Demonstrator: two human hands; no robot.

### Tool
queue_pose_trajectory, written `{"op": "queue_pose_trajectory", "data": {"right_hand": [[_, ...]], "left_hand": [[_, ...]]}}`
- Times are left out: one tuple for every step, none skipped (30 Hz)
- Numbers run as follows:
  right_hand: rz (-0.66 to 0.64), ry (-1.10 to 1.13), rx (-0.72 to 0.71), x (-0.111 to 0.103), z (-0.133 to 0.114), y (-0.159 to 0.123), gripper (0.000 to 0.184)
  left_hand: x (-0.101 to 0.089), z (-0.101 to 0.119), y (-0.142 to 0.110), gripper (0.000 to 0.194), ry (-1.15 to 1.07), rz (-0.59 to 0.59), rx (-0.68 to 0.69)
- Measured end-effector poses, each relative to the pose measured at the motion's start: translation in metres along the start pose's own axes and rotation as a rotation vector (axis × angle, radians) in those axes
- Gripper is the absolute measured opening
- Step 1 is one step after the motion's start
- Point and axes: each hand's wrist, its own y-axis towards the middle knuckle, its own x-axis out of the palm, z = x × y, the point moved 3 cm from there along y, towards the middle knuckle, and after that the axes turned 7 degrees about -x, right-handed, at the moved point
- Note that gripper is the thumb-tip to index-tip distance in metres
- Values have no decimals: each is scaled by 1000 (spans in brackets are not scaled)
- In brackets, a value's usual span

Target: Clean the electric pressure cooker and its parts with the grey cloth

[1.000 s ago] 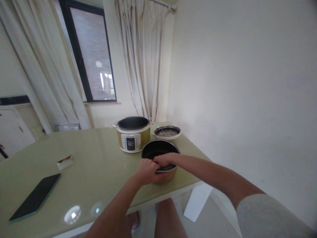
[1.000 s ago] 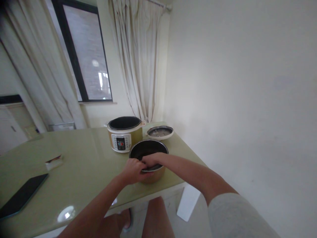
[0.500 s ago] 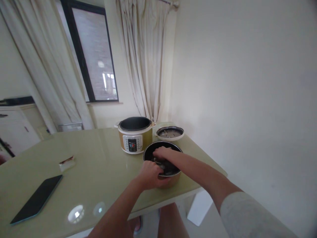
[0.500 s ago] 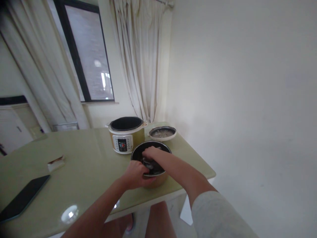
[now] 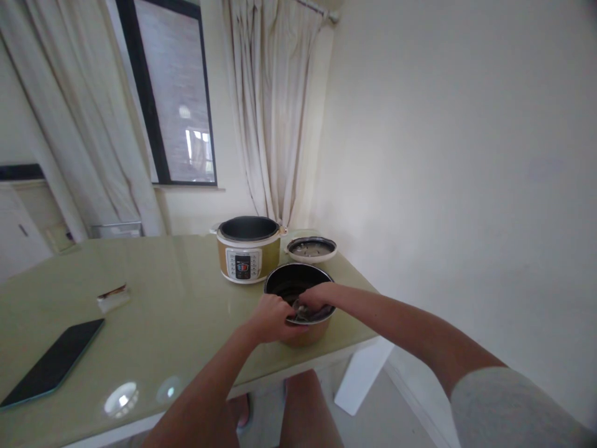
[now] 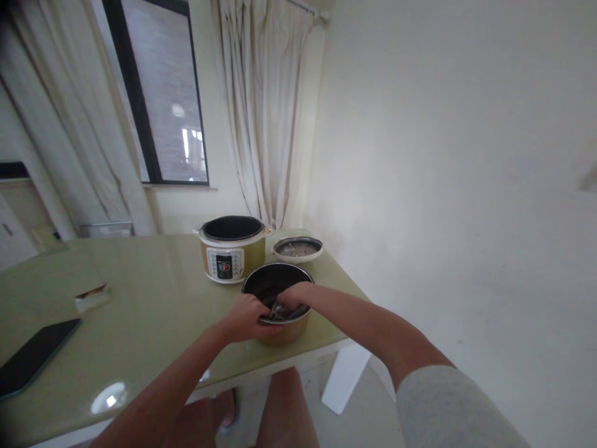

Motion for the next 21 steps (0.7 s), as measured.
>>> {"op": "queue_pose_trajectory", "data": {"right_hand": [[19, -56, 33, 0, 2, -2, 12], [50, -112, 58, -1, 2, -1, 11], [90, -165, 69, -4, 1, 1, 12], [133, -213, 63, -7, -1, 5, 15], [174, -253, 42, -10, -3, 10, 18], [204, -280, 7, -14, -5, 14, 19], [221, -308, -51, -18, -7, 18, 17], [233, -349, -132, -22, -8, 21, 15], [245, -408, -222, -26, -8, 21, 14], [263, -478, -301, -29, -7, 20, 14], [290, -552, -352, -32, -5, 16, 16], [325, -615, -358, -35, -1, 9, 17], [363, -652, -316, -37, 3, 2, 17], [393, -652, -240, -39, 8, -7, 16], [404, -623, -157, -40, 11, -16, 16], [389, -565, -77, -41, 14, -25, 18], [341, -466, -7, -42, 16, -34, 21], [270, -339, 47, -42, 16, -41, 23], [191, -203, 85, -42, 16, -46, 24], [120, -74, 105, -43, 14, -50, 24], [70, 33, 109, -45, 11, -53, 22]], "left_hand": [[-1, 1, 0, 61, -3, -2, 1], [-2, 2, 0, 61, -6, -3, 2], [-2, 2, 0, 60, -8, -2, 3], [-2, 3, 0, 58, -9, 1, 3], [-2, 4, 0, 57, -8, 3, 1], [-2, 4, 1, 56, -5, 4, -3], [-1, 5, 1, 57, -3, 4, -9], [0, 5, 1, 58, 0, 2, -16], [1, 4, 2, 59, 1, -2, -24], [2, 4, 2, 59, 1, -4, -33], [3, 3, 2, 60, 1, -3, -49], [5, 2, 3, 60, 1, 0, -67], [7, 0, 4, 60, 4, 3, -87], [8, -1, 5, 59, 7, 4, -107], [10, -2, 7, 59, 11, 3, -127], [12, -2, 8, 59, 14, 0, -140], [13, -2, 10, 59, 15, -8, -146], [14, -1, 12, 59, 17, -15, -149], [15, 1, 13, 60, 20, -21, -150], [15, 3, 14, 62, 23, -25, -150], [15, 6, 15, 65, 27, -25, -151]]}}
